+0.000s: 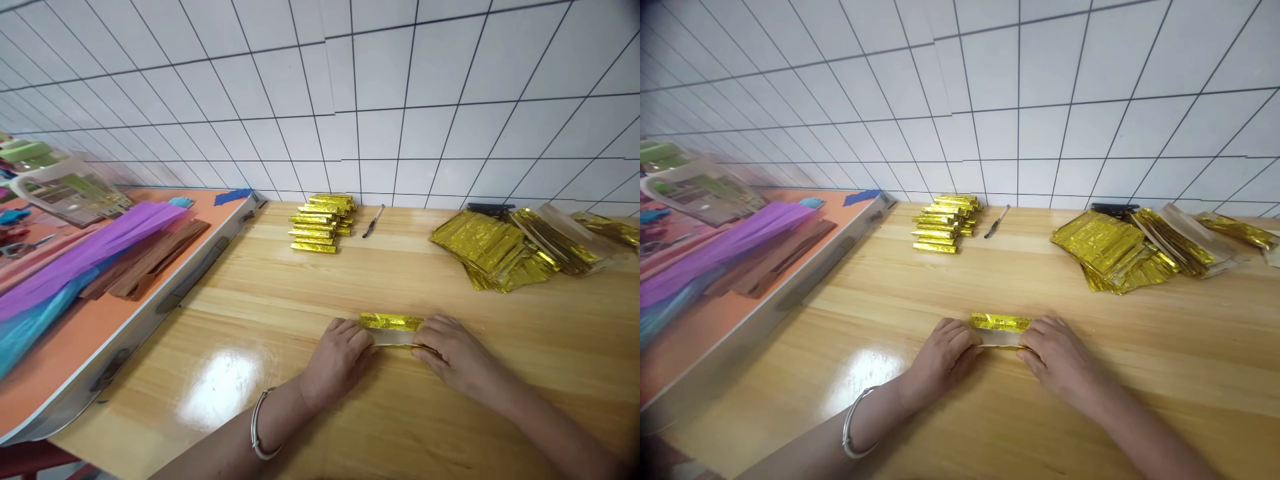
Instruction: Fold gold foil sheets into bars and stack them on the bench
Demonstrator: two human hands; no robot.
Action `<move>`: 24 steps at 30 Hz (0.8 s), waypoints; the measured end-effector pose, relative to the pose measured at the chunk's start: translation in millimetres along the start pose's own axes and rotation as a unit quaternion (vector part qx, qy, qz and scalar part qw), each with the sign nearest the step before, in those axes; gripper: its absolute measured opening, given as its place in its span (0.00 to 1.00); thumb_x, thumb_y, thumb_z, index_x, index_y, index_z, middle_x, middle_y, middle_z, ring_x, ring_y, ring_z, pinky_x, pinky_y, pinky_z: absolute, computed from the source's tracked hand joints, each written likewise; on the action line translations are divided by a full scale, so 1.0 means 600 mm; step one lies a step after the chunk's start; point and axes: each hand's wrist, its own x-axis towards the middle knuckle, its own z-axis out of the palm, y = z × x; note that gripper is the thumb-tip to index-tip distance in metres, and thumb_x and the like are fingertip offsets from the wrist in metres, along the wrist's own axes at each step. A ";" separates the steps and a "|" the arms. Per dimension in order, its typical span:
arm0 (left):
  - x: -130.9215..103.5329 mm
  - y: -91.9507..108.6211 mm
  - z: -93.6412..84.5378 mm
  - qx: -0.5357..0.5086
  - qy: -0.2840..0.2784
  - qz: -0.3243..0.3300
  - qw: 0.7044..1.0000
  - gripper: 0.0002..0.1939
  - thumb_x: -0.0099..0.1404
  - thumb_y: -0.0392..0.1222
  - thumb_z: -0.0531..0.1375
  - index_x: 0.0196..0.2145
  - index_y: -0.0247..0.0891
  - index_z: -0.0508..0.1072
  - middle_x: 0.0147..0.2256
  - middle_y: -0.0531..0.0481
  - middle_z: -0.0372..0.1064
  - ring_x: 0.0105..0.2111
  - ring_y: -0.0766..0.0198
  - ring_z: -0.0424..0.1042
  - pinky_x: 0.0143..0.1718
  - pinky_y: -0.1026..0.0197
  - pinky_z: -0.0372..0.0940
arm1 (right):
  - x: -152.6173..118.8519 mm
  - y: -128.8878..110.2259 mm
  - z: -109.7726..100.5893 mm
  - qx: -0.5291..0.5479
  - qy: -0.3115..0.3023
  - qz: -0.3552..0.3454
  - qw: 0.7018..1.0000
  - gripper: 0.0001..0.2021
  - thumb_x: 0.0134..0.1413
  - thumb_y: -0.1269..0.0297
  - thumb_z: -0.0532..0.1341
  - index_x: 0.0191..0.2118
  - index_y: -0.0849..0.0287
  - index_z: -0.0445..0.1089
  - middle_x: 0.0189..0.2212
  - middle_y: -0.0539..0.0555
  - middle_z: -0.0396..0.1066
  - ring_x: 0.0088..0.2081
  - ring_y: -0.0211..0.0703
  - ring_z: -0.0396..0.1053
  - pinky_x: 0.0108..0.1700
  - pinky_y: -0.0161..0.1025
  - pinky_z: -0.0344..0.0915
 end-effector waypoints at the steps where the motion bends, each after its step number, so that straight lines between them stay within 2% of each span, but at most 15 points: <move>1: 0.000 0.001 0.001 0.003 0.006 -0.009 1.000 0.08 0.67 0.38 0.50 0.32 0.37 0.66 0.28 0.50 0.67 0.33 0.62 0.63 0.36 0.59 0.55 | 0.000 0.001 0.002 0.002 0.004 0.008 1.000 0.07 0.58 0.64 0.54 0.30 0.57 0.66 0.30 0.52 0.67 0.36 0.44 0.62 0.40 0.42 0.58; 5: 0.001 0.004 0.004 0.009 0.018 -0.046 0.999 0.09 0.66 0.39 0.51 0.29 0.37 0.65 0.27 0.50 0.66 0.32 0.62 0.63 0.36 0.59 0.55 | 0.000 -0.003 0.010 -0.016 0.028 0.034 0.999 0.12 0.60 0.64 0.50 0.28 0.57 0.66 0.27 0.52 0.67 0.34 0.44 0.63 0.37 0.41 0.58; 11: 0.003 0.005 0.007 -0.015 0.018 -0.072 0.997 0.08 0.67 0.41 0.50 0.33 0.37 0.66 0.30 0.49 0.68 0.32 0.63 0.64 0.35 0.59 0.56 | 0.001 -0.009 0.025 -0.063 0.059 0.074 0.994 0.07 0.57 0.65 0.53 0.31 0.57 0.66 0.28 0.54 0.69 0.33 0.45 0.65 0.35 0.41 0.59; 15: 0.004 0.006 0.005 -0.016 0.012 -0.082 0.996 0.08 0.67 0.41 0.50 0.34 0.38 0.67 0.31 0.49 0.68 0.32 0.62 0.64 0.36 0.59 0.56 | 0.000 -0.004 0.027 -0.049 0.048 0.076 0.995 0.05 0.55 0.64 0.55 0.30 0.57 0.65 0.28 0.53 0.69 0.32 0.45 0.64 0.34 0.40 0.58; 20: 0.003 0.002 0.003 -0.026 -0.009 -0.059 0.998 0.08 0.63 0.45 0.56 0.33 0.37 0.67 0.31 0.49 0.67 0.33 0.61 0.63 0.36 0.59 0.56 | -0.001 -0.001 0.019 -0.008 0.046 0.046 0.998 0.04 0.54 0.66 0.57 0.28 0.57 0.64 0.28 0.52 0.68 0.33 0.44 0.63 0.35 0.40 0.59; 24: 0.002 0.000 0.000 -0.013 -0.009 -0.012 1.000 0.07 0.65 0.42 0.54 0.33 0.38 0.68 0.32 0.49 0.67 0.35 0.61 0.63 0.37 0.58 0.56 | -0.001 -0.002 0.015 -0.025 0.069 0.017 0.997 0.05 0.54 0.70 0.55 0.28 0.57 0.63 0.30 0.52 0.66 0.35 0.44 0.61 0.37 0.41 0.60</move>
